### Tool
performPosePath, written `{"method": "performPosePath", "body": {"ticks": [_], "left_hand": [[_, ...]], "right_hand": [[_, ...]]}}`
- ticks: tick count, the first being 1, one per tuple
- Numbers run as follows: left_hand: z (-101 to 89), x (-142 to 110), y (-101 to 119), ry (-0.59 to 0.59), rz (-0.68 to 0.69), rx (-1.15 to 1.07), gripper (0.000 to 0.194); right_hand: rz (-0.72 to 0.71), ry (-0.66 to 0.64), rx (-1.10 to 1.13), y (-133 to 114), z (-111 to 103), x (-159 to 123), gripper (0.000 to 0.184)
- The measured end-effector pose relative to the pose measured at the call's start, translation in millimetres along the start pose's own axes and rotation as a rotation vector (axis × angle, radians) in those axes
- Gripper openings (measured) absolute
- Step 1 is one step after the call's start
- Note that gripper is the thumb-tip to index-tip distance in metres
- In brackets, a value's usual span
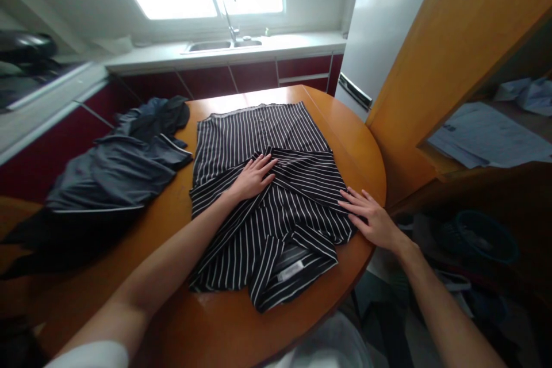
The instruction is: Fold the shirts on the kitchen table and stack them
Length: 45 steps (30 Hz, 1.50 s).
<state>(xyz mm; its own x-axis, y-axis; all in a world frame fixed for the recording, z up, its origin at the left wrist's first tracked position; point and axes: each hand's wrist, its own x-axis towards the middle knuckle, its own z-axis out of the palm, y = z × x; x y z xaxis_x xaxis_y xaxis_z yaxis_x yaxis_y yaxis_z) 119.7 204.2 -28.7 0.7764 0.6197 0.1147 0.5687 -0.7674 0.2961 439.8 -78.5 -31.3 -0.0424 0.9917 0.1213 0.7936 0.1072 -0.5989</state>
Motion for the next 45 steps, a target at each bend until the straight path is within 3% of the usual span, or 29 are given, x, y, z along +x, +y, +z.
{"method": "performPosePath", "body": {"ticks": [4, 6, 8, 11, 13, 16, 19, 23, 26, 30, 34, 37, 40, 45], "left_hand": [[-14.5, 2.9, -1.9, -0.002, 0.033, -0.123, 0.059], [-36.1, -2.2, 5.9, 0.002, 0.085, -0.214, 0.061], [-65.0, -17.5, 23.4, -0.030, 0.158, -0.267, 0.063], [-104.7, -62.1, 61.6, -0.233, 0.304, -0.268, 0.071], [-116.9, -101.3, 86.8, -0.431, 0.408, -0.236, 0.084], [-107.1, -158.8, 114.8, -0.529, 0.393, -0.152, 0.100], [-76.1, -201.6, 129.9, -0.405, 0.291, -0.072, 0.096], [-34.9, -232.6, 136.8, -0.186, 0.202, -0.048, 0.086], [-16.5, -242.7, 136.3, -0.085, 0.223, -0.045, 0.077], [-9.5, -246.9, 133.6, -0.019, 0.263, -0.041, 0.063], [-12.5, -249.6, 131.0, -0.037, 0.290, -0.061, 0.059], [-15.9, -253.6, 127.6, -0.037, 0.231, -0.091, 0.066], [-17.0, -256.4, 123.7, -0.043, 0.169, -0.102, 0.072], [-14.4, -257.0, 120.2, -0.049, 0.178, -0.104, 0.067]], "right_hand": [[0.027, 0.177, 0.212, 0.8, -5.7, -27.9, 0.039], [0.022, 0.243, 0.224, -10.5, -6.6, -34.7, 0.040], [-0.023, 0.204, 0.161, -28.7, -5.6, -38.6, 0.045], [-0.153, 0.054, 0.043, -57.3, 0.7, -40.4, 0.054], [-0.244, 0.002, -0.021, -69.7, 8.4, -39.2, 0.057], [-0.370, 0.015, -0.079, -74.8, 21.1, -35.5, 0.049], [-0.471, 0.060, -0.090, -72.3, 28.8, -32.2, 0.034], [-0.559, 0.080, -0.086, -75.0, 29.9, -32.6, 0.026], [-0.586, 0.074, -0.076, -80.9, 30.1, -36.9, 0.025], [-0.569, 0.014, 0.013, -83.5, 34.8, -43.7, 0.023], [-0.524, -0.020, 0.101, -79.7, 40.3, -48.0, 0.023], [-0.509, -0.008, 0.115, -76.9, 43.4, -50.2, 0.026], [-0.488, 0.017, 0.113, -75.8, 46.5, -51.8, 0.028], [-0.505, 0.079, 0.124, -76.2, 50.3, -51.7, 0.029]]}}
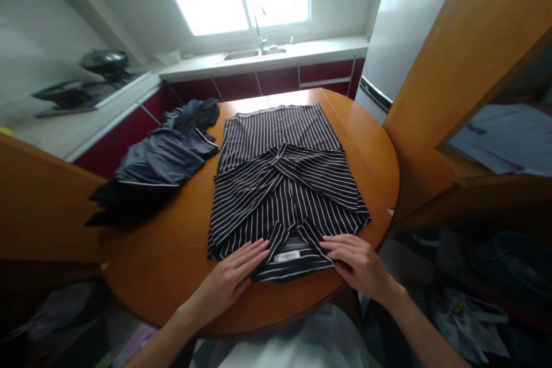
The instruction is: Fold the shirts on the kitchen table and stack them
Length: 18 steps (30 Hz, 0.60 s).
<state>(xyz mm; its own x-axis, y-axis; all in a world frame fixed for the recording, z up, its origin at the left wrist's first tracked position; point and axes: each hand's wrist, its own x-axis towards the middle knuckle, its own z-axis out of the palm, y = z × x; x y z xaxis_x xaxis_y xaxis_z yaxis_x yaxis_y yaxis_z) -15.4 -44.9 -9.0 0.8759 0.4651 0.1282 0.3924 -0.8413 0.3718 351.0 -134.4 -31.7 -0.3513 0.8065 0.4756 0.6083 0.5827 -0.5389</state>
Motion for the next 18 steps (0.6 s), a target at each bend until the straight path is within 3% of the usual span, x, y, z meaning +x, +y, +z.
{"method": "performPosePath", "body": {"ticks": [11, 18], "left_hand": [[-1.0, 0.6, -1.9, 0.083, 0.037, -0.022, 0.059], [-2.4, 1.7, -0.1, 0.115, -0.002, -0.043, 0.057]], "right_hand": [[0.024, 0.117, 0.039, 0.1, 7.5, -0.3, 0.037], [0.044, 0.028, -0.055, -1.6, 3.0, 2.2, 0.042]]}}
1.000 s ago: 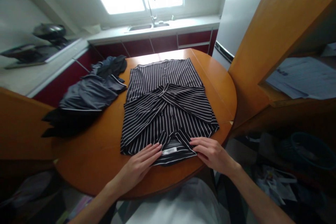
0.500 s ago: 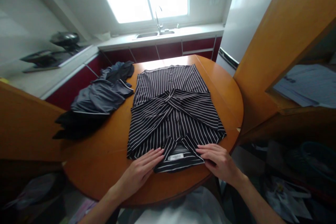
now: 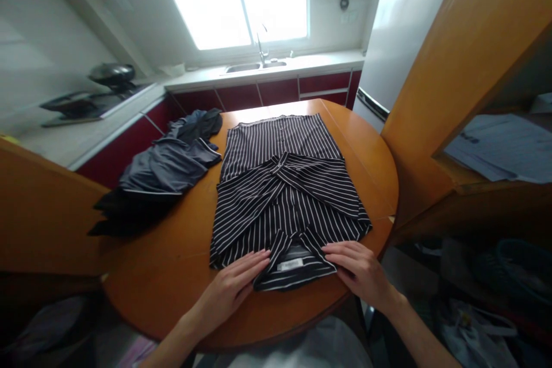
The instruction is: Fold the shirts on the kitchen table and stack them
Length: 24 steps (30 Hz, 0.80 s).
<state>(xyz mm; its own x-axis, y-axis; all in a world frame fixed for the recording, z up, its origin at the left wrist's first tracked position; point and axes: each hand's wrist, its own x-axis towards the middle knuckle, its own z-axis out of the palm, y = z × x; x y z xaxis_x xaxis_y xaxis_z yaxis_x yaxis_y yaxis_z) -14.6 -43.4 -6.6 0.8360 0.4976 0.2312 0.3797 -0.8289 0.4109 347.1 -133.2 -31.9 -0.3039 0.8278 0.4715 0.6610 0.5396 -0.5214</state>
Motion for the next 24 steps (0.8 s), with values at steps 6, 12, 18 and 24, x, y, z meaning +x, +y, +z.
{"method": "performPosePath", "body": {"ticks": [6, 12, 18, 24], "left_hand": [[3.5, -4.1, 1.3, 0.086, -0.042, -0.060, 0.048], [0.2, -1.0, 4.2, 0.121, -0.166, -0.180, 0.036], [-13.9, 25.3, 2.8, 0.173, -0.408, -0.331, 0.018], [-16.0, 51.9, -15.0, 0.244, -0.571, -0.315, 0.021]], "right_hand": [[0.061, 0.000, 0.048, 0.4, 0.3, -0.3, 0.039], [0.264, -0.028, 0.156, 1.2, -4.0, 8.1, 0.029], [0.376, 0.123, 0.141, 6.9, -4.3, 37.3, 0.024], [0.424, 0.190, 0.042, 22.6, -0.1, 80.0, 0.030]]}}
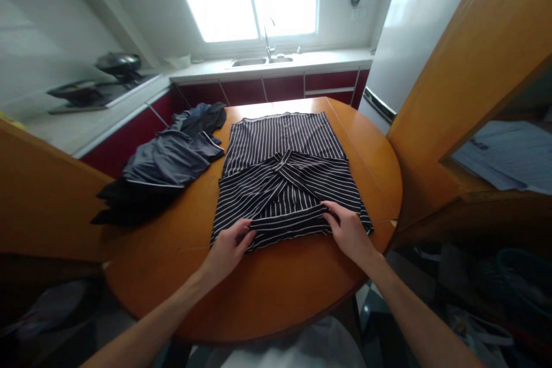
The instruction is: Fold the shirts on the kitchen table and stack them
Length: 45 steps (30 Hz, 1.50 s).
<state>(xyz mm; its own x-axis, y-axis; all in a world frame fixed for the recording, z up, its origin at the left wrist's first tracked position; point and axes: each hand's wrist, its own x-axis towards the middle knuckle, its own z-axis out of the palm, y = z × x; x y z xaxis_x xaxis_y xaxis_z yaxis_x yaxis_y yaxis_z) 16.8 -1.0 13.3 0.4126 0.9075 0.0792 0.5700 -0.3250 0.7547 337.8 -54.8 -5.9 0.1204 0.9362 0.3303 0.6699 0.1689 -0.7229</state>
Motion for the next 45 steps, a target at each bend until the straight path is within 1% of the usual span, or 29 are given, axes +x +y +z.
{"method": "performPosePath", "body": {"ticks": [4, 7, 9, 12, 15, 18, 22, 25, 28, 30, 32, 34, 35, 36, 38, 41, 43, 45], "left_hand": [[0.7, 9.5, -1.3, 0.029, 0.015, 0.055, 0.039], [-2.4, 6.1, -0.5, 0.053, 0.015, 0.078, 0.042], [-4.7, -1.3, -2.7, 0.046, 0.014, 0.077, 0.042], [-6.8, -17.8, -12.1, 0.057, 0.050, 0.099, 0.042], [-7.6, -35.5, -23.5, 0.112, 0.110, 0.184, 0.040], [-8.3, -47.1, -30.5, 0.122, 0.181, 0.247, 0.033], [-9.6, -48.5, -34.7, 0.166, 0.246, 0.264, 0.024], [-11.0, -45.1, -37.5, 0.193, 0.254, 0.270, 0.023], [-13.4, -45.5, -40.6, 0.209, 0.252, 0.291, 0.022], [-16.5, -48.7, -42.0, 0.206, 0.250, 0.312, 0.021], [-20.7, -51.8, -40.5, 0.226, 0.239, 0.320, 0.019], [-25.2, -50.7, -33.4, 0.262, 0.239, 0.313, 0.020], [-26.7, -47.3, -27.3, 0.263, 0.252, 0.308, 0.024], [-27.2, -41.6, -19.5, 0.242, 0.278, 0.308, 0.029], [-23.4, -24.1, -0.8, 0.132, 0.365, 0.334, 0.039], [-4.9, 7.8, 23.2, -0.081, 0.515, 0.445, 0.052], [12.2, 23.4, 28.7, -0.186, 0.567, 0.535, 0.061], [27.3, 30.2, 24.6, -0.256, 0.570, 0.604, 0.071]], "right_hand": [[-0.009, 0.030, -0.176, 4.4, 8.4, 14.5, 0.030], [-0.045, 0.050, -0.295, 7.7, 11.5, 14.5, 0.029], [-0.073, 0.081, -0.335, 10.0, 10.4, 10.0, 0.027], [-0.101, 0.139, -0.352, 14.9, 3.3, -3.8, 0.024], [-0.088, 0.194, -0.375, 21.9, -8.0, -24.8, 0.021], [-0.067, 0.219, -0.434, 29.6, -17.5, -44.8, 0.021], [-0.068, 0.204, -0.431, 38.7, -21.6, -55.6, 0.018], [-0.047, 0.202, -0.395, 43.9, -22.0, -53.2, 0.017], [-0.028, 0.206, -0.420, 47.5, -23.6, -51.3, 0.016], [-0.012, 0.233, -0.476, 47.6, -24.8, -52.7, 0.015], [0.005, 0.292, -0.527, 43.9, -24.4, -54.7, 0.015], [-0.007, 0.340, -0.513, 33.9, -20.9, -54.4, 0.016], [-0.031, 0.340, -0.473, 26.2, -17.3, -52.5, 0.018], [-0.066, 0.318, -0.420, 16.8, -12.4, -49.3, 0.021], [-0.148, 0.215, -0.317, -5.3, 1.5, -39.4, 0.031], [-0.255, 0.012, -0.297, -36.1, 28.9, -23.4, 0.049], [-0.297, -0.108, -0.366, -47.2, 46.3, -18.0, 0.057], [-0.300, -0.194, -0.451, -48.6, 58.8, -18.0, 0.060]]}}
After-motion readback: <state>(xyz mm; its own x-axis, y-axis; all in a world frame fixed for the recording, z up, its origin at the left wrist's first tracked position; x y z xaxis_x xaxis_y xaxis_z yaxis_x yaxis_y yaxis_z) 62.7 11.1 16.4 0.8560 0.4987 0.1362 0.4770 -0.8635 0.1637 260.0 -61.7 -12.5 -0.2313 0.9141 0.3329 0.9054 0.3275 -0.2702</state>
